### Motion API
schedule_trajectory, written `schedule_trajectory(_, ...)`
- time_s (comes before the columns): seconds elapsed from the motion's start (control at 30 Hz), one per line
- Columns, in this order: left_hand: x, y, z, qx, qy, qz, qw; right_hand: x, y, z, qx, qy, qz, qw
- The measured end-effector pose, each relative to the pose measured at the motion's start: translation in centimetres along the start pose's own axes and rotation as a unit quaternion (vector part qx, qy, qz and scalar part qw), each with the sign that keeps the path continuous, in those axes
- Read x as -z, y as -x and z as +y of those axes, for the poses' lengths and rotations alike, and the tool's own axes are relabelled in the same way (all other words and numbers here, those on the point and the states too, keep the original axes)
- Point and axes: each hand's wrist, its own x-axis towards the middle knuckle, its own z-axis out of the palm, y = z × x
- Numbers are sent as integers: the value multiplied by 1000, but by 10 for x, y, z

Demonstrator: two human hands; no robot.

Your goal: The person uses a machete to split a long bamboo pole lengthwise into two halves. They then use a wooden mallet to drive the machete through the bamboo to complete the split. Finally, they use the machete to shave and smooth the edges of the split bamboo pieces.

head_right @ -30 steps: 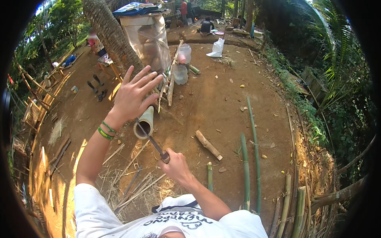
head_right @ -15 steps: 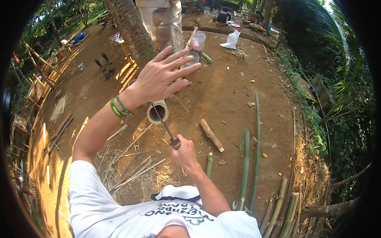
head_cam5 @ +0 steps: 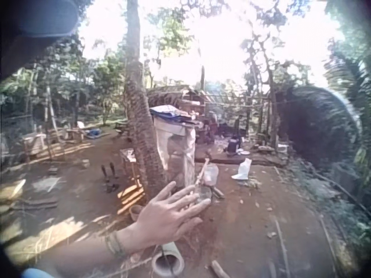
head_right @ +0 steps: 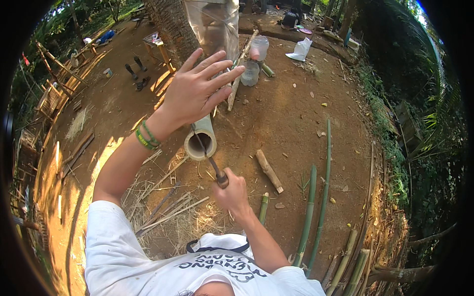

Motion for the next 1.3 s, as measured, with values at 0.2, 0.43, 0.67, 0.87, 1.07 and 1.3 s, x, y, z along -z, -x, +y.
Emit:
schedule_trajectory(0.2, -72, 77, -49, 97, -7, -122, 988, -55, -44, 51, 42, 30, 7, 999)
schedule_trajectory(0.43, -90, 64, -86, 72, -43, -126, 988, -77, -108, 70, 50, 4, 20, 999)
schedule_trajectory(0.67, -65, 102, -108, 362, 152, 241, 888, -78, -115, 57, 68, 16, 47, 996)
schedule_trajectory(0.87, -103, 233, 24, 610, 458, 266, 589, -97, -113, 51, 76, 30, 60, 995)
schedule_trajectory(1.07, -124, 284, 132, 628, 595, 197, 462, -113, -114, 25, 56, -23, 3, 998)
schedule_trajectory(1.3, -185, 293, 120, 566, 584, 267, 518, -123, -157, 1, 17, -55, -117, 992)
